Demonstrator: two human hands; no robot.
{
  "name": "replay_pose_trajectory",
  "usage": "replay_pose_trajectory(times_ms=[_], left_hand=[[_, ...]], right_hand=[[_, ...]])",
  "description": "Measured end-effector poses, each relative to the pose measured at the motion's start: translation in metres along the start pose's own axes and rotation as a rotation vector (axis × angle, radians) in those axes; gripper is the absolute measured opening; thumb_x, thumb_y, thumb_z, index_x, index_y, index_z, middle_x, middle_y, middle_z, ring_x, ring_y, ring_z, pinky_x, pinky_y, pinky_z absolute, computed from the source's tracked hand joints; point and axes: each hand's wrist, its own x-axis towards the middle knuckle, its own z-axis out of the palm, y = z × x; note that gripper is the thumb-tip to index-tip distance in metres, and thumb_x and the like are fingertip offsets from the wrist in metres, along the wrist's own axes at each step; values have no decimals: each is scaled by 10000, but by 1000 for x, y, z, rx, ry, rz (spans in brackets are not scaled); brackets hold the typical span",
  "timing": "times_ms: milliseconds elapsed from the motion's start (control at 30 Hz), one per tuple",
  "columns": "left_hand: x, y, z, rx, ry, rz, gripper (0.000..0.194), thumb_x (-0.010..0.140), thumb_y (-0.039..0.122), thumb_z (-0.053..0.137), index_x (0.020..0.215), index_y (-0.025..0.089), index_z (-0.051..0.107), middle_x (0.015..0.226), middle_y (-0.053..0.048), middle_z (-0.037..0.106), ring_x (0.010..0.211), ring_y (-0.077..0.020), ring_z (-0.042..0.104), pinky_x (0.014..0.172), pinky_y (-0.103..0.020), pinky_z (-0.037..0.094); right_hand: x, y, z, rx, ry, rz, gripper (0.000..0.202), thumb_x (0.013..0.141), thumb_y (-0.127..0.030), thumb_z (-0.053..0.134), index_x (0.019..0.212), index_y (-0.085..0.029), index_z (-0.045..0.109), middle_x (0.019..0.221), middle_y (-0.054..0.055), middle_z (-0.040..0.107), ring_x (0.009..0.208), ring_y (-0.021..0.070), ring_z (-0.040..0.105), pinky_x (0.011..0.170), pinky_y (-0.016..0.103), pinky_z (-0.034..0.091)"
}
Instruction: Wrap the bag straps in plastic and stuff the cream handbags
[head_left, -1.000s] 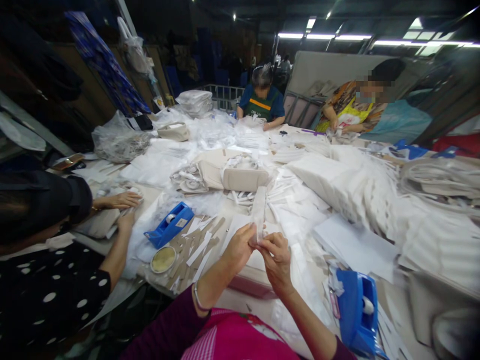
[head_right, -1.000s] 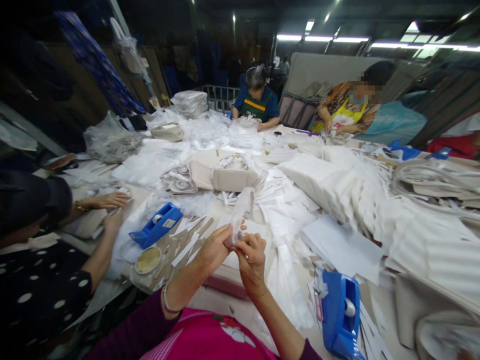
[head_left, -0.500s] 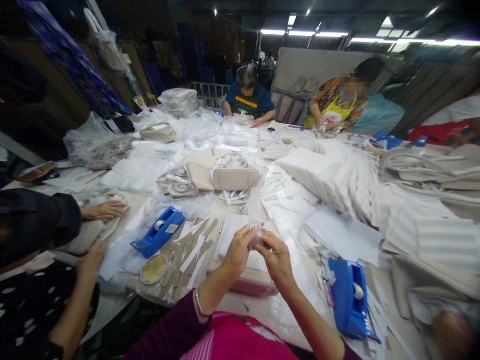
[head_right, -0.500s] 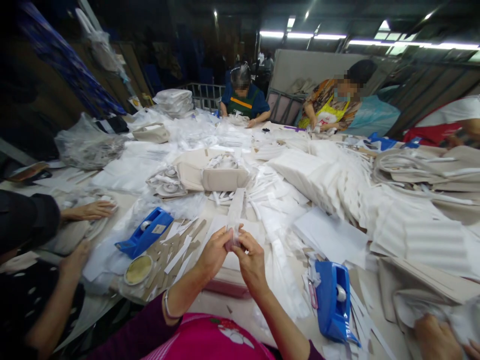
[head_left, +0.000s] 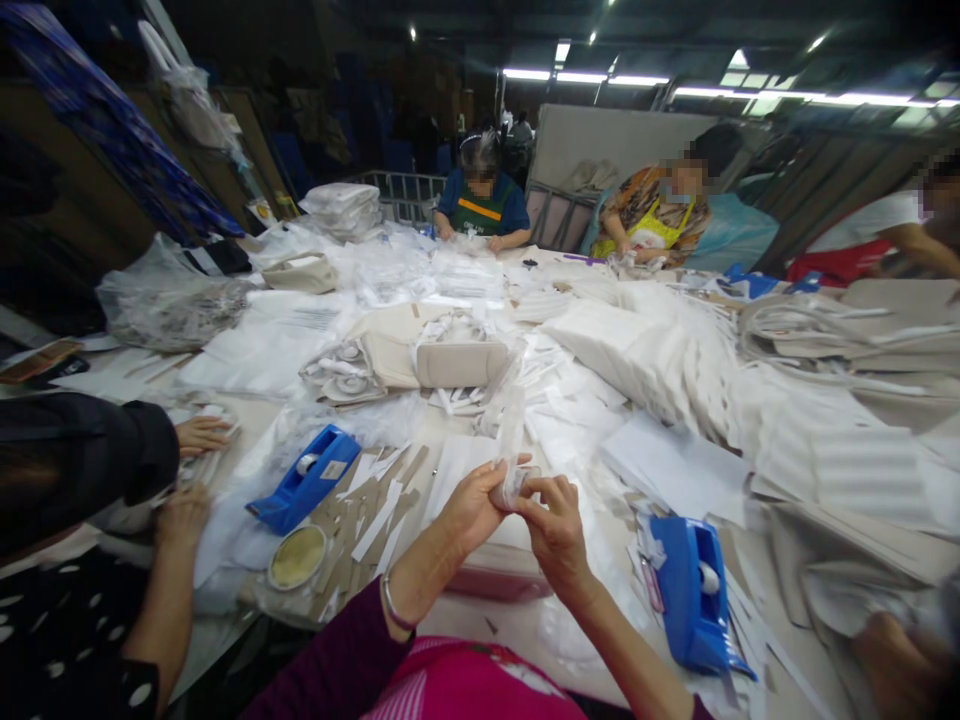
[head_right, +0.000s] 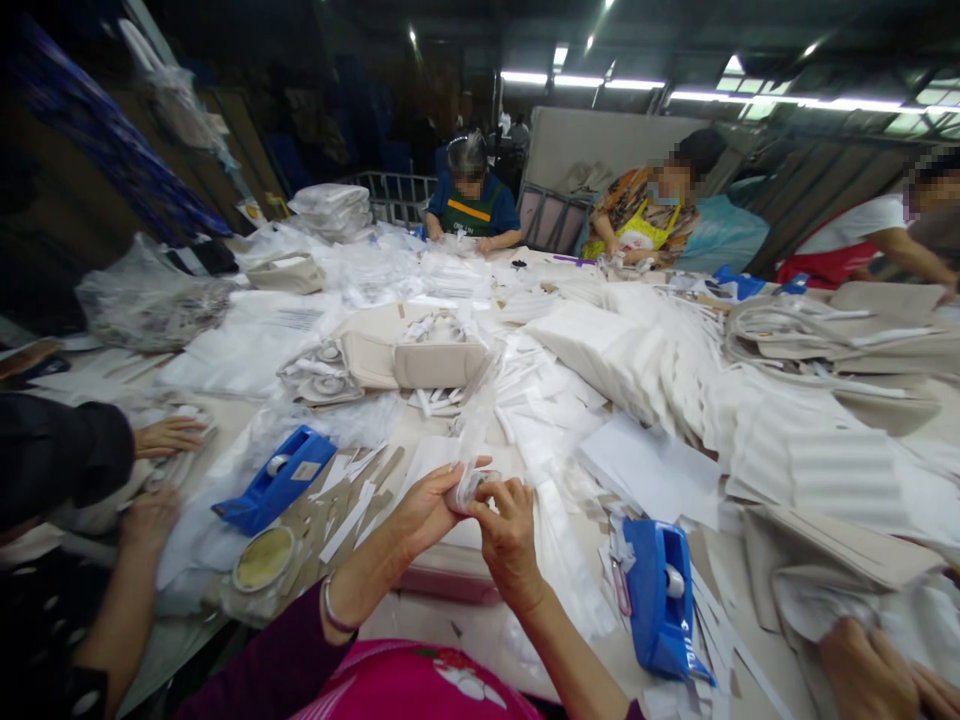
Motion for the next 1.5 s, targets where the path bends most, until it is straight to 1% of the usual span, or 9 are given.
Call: replay_pose_trajectory(times_ms=[100, 233, 333, 533, 833, 1000, 1233, 1367, 1500], left_hand=[[1, 1, 0, -10, 45, 87, 299, 808, 254, 643, 1051, 81, 661, 949, -124, 667, 846, -177, 612, 758, -270, 466], [0, -1, 2, 10, 106, 162, 301, 804, 259, 651, 1058, 98, 664, 1018, -118, 669, 891, -187, 608, 768, -278, 463], [-1, -4, 4, 19, 100, 167, 327, 794, 276, 670, 1065, 93, 663, 1024, -122, 674, 933, -199, 611, 820, -289, 454], [-3, -6, 3, 4, 52, 144, 311, 798, 274, 656, 1042, 81, 655, 944, -131, 685, 920, -216, 624, 825, -319, 461], [-5, -17, 1, 36, 49, 102, 274, 767, 299, 686, 943, 89, 671, 847, -87, 662, 754, -160, 595, 707, -272, 451], [-6, -15, 2, 27, 68, 137, 228, 746, 280, 705, 875, 95, 671, 814, -61, 654, 703, -128, 579, 710, -255, 455], [-9, -6, 4, 33, 111, 120, 265, 748, 247, 673, 957, 84, 671, 894, -101, 676, 734, -164, 614, 707, -289, 471], [-8, -2, 3, 57, 108, 136, 266, 755, 272, 660, 956, 100, 683, 893, -99, 680, 716, -171, 609, 693, -303, 473], [-8, 4, 2, 65, 77, 123, 234, 744, 285, 656, 900, 115, 693, 879, -99, 675, 744, -186, 604, 687, -304, 469]], right_hand=[[-1, -4, -1, 160, 49, 170, 154, 850, -173, 557, 902, -271, 663, 902, 30, 575, 833, 185, 480, 764, 355, 370], [4, -3, -1, 409, 141, 634, 203, 811, -318, 617, 980, -209, 589, 848, 21, 566, 767, 175, 527, 737, 341, 437], [11, -1, -1, 494, 89, 752, 220, 783, -362, 633, 913, -188, 599, 798, 14, 593, 732, 171, 542, 699, 319, 446], [21, -10, -6, 338, 61, 485, 84, 784, -234, 581, 716, -205, 621, 709, -19, 532, 659, 134, 487, 633, 270, 389], [28, 0, -10, -29, -224, 249, 238, 672, -32, 455, 565, -201, 584, 654, 8, 542, 645, 140, 480, 602, 266, 345], [32, -3, -16, 56, -299, 50, 265, 706, -12, 430, 648, -209, 597, 784, 30, 594, 771, 164, 521, 698, 280, 387], [27, -3, -17, 219, -255, 240, 206, 713, -59, 438, 678, -214, 569, 723, -10, 510, 671, 134, 504, 654, 250, 387], [29, -2, -17, 308, -190, 239, 138, 753, -124, 488, 714, -219, 581, 689, -21, 482, 664, 136, 494, 656, 250, 396], [30, -3, -16, 278, -203, 119, 178, 814, -126, 451, 779, -219, 599, 785, 8, 539, 743, 142, 538, 694, 248, 421]])
